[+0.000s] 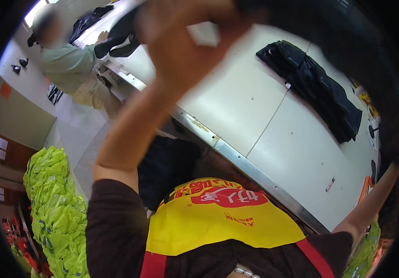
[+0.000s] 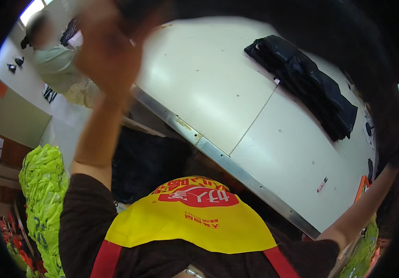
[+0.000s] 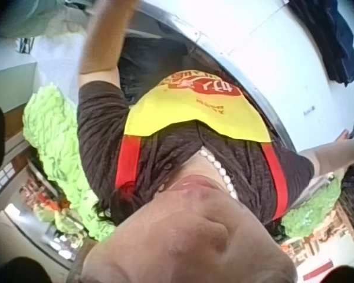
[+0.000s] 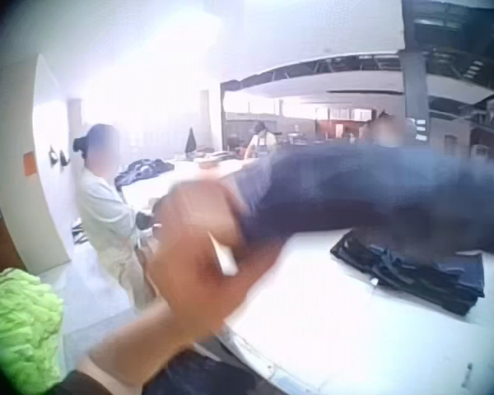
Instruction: The person repeatedly picks up black pants from a white basket, unfolds them on a table, folds them neatly, and stacks them. The process is repeated for multiple pairs of pants throughout the clip.
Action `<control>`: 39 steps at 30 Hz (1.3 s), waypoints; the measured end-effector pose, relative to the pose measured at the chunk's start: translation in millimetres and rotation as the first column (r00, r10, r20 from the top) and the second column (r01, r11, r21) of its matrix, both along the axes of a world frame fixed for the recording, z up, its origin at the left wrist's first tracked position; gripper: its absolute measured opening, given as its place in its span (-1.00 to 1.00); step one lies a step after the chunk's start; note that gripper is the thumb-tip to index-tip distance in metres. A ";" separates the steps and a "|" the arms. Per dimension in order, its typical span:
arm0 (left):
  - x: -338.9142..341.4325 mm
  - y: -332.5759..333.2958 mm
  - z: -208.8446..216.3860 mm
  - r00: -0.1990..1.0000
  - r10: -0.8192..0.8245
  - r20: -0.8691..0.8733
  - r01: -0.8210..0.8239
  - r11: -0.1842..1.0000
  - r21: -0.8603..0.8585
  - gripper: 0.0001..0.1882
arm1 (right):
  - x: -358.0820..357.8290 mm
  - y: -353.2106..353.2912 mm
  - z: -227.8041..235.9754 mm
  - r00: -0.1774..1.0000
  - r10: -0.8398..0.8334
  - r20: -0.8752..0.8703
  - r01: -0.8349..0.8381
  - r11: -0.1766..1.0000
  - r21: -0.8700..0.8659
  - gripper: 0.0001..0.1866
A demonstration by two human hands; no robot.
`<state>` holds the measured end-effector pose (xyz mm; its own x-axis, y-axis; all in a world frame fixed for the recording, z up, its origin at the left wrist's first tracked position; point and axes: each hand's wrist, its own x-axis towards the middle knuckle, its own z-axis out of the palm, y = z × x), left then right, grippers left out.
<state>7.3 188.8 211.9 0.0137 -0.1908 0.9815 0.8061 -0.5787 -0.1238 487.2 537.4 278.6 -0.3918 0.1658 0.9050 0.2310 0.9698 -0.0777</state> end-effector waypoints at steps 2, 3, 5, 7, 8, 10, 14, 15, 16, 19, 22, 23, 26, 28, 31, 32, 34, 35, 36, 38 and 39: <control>26.5 -4.5 -84.4 0.995 0.058 -0.080 -0.071 0.983 -0.172 -0.85 | 20.0 18.1 -105.9 0.995 0.094 0.021 -0.085 0.961 -0.263 -0.58; 32.3 -8.7 -129.3 0.988 0.101 -0.118 -0.133 0.942 -0.309 -0.85 | 27.8 17.9 -160.5 0.991 0.121 0.057 -0.094 0.933 -0.347 -0.57; 47.2 -20.9 -212.1 0.958 0.210 -0.197 -0.287 0.768 -0.572 -0.87 | 6.2 -18.1 -272.5 0.994 0.094 0.048 -0.056 0.856 -0.514 -0.77; 55.9 -20.7 -288.0 0.952 0.197 -0.234 -0.304 0.545 -0.782 -0.91 | 26.8 -37.8 -367.7 0.986 0.002 0.165 0.117 0.699 -0.706 -0.81; 59.5 -25.1 -321.5 0.956 0.163 -0.244 -0.290 0.400 -0.870 -0.90 | 15.4 -68.3 -388.5 0.957 -0.018 0.288 0.248 0.560 -0.790 -0.69; 75.8 -18.1 -365.8 0.982 0.104 -0.160 -0.185 0.313 -0.932 -0.88 | 45.3 -69.9 -443.8 0.875 -0.100 0.474 0.417 0.654 -0.631 -0.66; 103.2 15.1 -372.8 0.994 -0.031 -0.100 -0.093 0.181 -0.979 -0.88 | 90.8 -36.2 -466.4 0.826 -0.171 0.537 0.549 0.463 -0.696 -0.50; 113.8 28.6 -373.4 0.994 -0.069 -0.086 -0.081 0.076 -0.994 -0.85 | 105.7 -21.9 -465.3 0.715 -0.199 0.670 0.662 0.501 -0.557 -0.50; 124.8 39.2 -373.6 0.993 -0.099 -0.064 -0.067 -0.032 -0.997 -0.82 | 115.0 -8.2 -462.8 0.582 -0.231 0.780 0.745 0.536 -0.397 -0.50; 146.0 53.4 -319.5 0.931 -0.336 0.145 0.104 -0.137 -0.985 -0.66 | 153.1 27.2 -456.5 0.665 -0.516 0.540 0.679 0.116 -0.725 -0.55; 124.9 49.8 -327.5 0.954 -0.277 0.111 0.122 0.023 -0.992 -0.67 | 148.6 46.9 -441.0 0.475 -0.665 0.576 0.869 0.251 -0.427 -0.61; 105.9 50.9 -339.2 0.972 -0.200 0.125 0.150 0.114 -0.982 -0.70 | 131.0 38.4 -427.4 0.478 -0.716 0.508 0.866 0.288 -0.409 -0.63; 0.7 39.6 -349.3 0.929 0.270 0.252 0.083 0.511 -0.855 -0.81 | 54.9 -10.1 -408.1 0.714 -0.560 0.421 0.699 0.527 -0.484 -0.67; -86.7 12.4 -341.3 0.701 0.599 0.387 0.065 0.487 -0.871 -0.82 | -46.1 -83.7 -380.2 0.879 -0.272 0.391 0.473 0.602 -0.644 -0.68; -224.0 -23.9 -344.8 0.456 0.880 0.132 -0.251 0.269 -0.930 -0.64 | -153.8 -162.1 -367.9 0.854 -0.039 0.519 0.375 0.737 -0.562 -0.56; -249.4 -32.9 -332.9 0.303 0.948 0.094 -0.112 0.134 -0.985 -0.50 | -179.6 -177.8 -367.5 0.825 0.023 0.565 0.349 0.765 -0.541 -0.46; -301.6 -49.1 -343.8 0.140 0.990 0.021 -0.003 0.021 -1.000 -0.28 | -218.0 -198.9 -363.8 0.735 0.069 0.675 0.358 0.806 -0.472 -0.34; -323.3 -57.7 -356.1 0.126 0.992 0.017 0.116 0.002 -0.993 -0.27 | -224.3 -200.2 -370.3 0.692 0.061 0.719 0.383 0.813 -0.438 -0.39; -334.0 -58.3 -353.0 0.120 0.993 0.016 0.237 -0.013 -0.971 -0.27 | -225.1 -199.5 -380.0 0.644 0.045 0.764 0.415 0.818 -0.398 -0.43; -345.3 -63.3 -329.0 0.229 0.953 0.199 0.534 0.048 -0.844 -0.34 | -212.7 -190.1 -404.1 0.627 0.027 0.778 0.457 0.796 -0.397 -0.49; -358.4 -66.9 -340.9 0.177 0.941 0.287 0.595 0.130 -0.793 -0.50 | -210.5 -186.7 -410.8 0.619 0.028 0.785 0.468 0.789 -0.397 -0.52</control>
